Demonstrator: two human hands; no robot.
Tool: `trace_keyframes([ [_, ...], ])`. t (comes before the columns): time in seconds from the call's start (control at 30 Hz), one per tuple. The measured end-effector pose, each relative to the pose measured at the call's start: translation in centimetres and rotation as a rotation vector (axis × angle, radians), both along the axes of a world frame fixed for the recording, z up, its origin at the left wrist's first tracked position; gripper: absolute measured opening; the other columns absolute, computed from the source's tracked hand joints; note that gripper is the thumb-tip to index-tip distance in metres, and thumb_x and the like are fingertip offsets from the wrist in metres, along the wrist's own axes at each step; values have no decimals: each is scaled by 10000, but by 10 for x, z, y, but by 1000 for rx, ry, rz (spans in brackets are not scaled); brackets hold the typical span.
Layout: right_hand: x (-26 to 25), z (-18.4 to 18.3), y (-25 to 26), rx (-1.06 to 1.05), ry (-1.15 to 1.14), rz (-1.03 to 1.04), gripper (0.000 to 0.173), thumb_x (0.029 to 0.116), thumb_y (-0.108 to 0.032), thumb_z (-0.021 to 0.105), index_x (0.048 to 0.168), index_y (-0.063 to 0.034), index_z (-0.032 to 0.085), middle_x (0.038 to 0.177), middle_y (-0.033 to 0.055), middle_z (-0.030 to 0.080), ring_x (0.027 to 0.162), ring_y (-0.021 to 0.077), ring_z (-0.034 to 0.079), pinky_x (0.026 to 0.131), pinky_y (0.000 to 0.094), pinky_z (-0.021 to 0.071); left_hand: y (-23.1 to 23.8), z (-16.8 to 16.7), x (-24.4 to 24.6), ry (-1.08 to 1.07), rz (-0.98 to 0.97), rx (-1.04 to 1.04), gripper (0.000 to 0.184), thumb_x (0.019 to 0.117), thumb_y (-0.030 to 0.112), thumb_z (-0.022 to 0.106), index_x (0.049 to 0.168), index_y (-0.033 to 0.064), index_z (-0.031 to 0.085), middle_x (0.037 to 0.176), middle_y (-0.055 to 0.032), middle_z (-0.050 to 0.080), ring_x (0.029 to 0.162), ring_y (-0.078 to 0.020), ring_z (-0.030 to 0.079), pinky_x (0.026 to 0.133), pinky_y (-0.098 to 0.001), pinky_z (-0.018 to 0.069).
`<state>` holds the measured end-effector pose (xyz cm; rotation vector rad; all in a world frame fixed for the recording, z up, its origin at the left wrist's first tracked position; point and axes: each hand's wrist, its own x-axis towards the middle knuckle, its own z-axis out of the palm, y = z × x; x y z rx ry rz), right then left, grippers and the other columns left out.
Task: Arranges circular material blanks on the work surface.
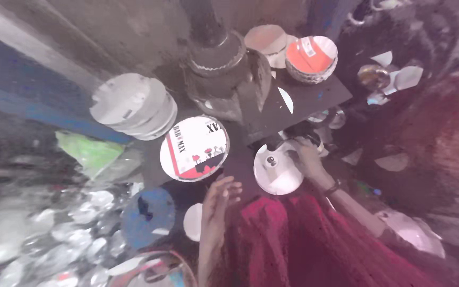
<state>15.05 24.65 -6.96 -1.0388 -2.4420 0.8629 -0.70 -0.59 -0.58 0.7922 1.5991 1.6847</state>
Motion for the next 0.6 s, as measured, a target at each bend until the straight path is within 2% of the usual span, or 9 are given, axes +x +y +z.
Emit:
trace_keyframes([
  [0.1, 2, 7, -7, 185, 62, -86, 217, 922, -86, 713, 1133, -46, 746, 1169, 211, 681, 1104, 456, 615, 883, 659, 461, 2, -4, 2, 37, 18, -57, 355, 1051, 186, 431, 1328, -22, 512, 1138, -17, 703, 993, -128, 699, 814, -299, 603],
  [0.17, 3, 15, -10, 250, 22, -58, 420, 884, -169, 765, 1280, -57, 681, 1283, 224, 643, 1185, 478, 583, 910, 691, 437, 5, -10, 3, 64, 18, -105, 372, 1035, 145, 422, 1337, -60, 494, 1152, -48, 690, 1006, -131, 691, 816, -302, 599],
  [0.23, -2, 15, -15, 245, -100, 24, 732, 871, -332, 778, 1502, -82, 503, 1435, 254, 545, 1288, 508, 520, 949, 741, 395, 8, -15, 3, 99, -6, -140, 384, 1032, 145, 418, 1331, -82, 497, 1170, -75, 680, 1021, -137, 681, 826, -305, 592],
  [0.3, -8, 9, -15, 175, -236, 89, 831, 908, -432, 726, 1591, -122, 367, 1554, 233, 440, 1396, 498, 433, 1013, 764, 341, 11, -16, 4, 109, -26, -163, 383, 1029, 146, 418, 1322, -82, 512, 1179, -78, 676, 1030, -127, 675, 835, -301, 583],
  [0.37, -12, 0, -6, 149, -313, 86, 679, 969, -386, 672, 1549, -121, 442, 1526, 221, 479, 1387, 491, 444, 1031, 760, 322, 13, -16, 5, 105, -25, -157, 373, 1022, 119, 412, 1316, -86, 515, 1182, -84, 675, 1030, -125, 675, 832, -296, 582],
  [0.43, -11, -8, 7, 243, -187, 8, 357, 974, -259, 684, 1254, -38, 695, 1293, 241, 644, 1196, 492, 584, 947, 727, 397, 11, -16, 6, 95, -19, -158, 362, 1022, 101, 410, 1315, -85, 513, 1177, -77, 674, 1029, -119, 674, 834, -291, 582],
  [0.47, -10, -8, 13, 294, -88, -29, 261, 964, -198, 690, 1139, -8, 730, 1189, 247, 677, 1108, 489, 620, 891, 704, 434, 10, -17, 6, 96, -15, -160, 358, 1020, 98, 413, 1312, -83, 517, 1172, -73, 676, 1026, -119, 676, 834, -291, 583],
  [0.5, -9, -4, 17, 305, 5, -56, 212, 969, -153, 673, 1088, 15, 723, 1111, 251, 680, 1042, 476, 637, 852, 673, 460, 9, -18, 5, 102, -13, -163, 355, 1022, 101, 419, 1310, -80, 521, 1170, -73, 678, 1025, -121, 677, 835, -292, 584],
  [0.6, -1, 10, 13, 134, 238, -59, 181, 1027, -78, 557, 1153, 18, 642, 998, 198, 692, 903, 330, 699, 805, 522, 573, 8, -22, 6, 118, 12, -193, 403, 1004, 138, 502, 1348, -71, 508, 1220, -92, 662, 1048, -124, 672, 828, -296, 590],
])
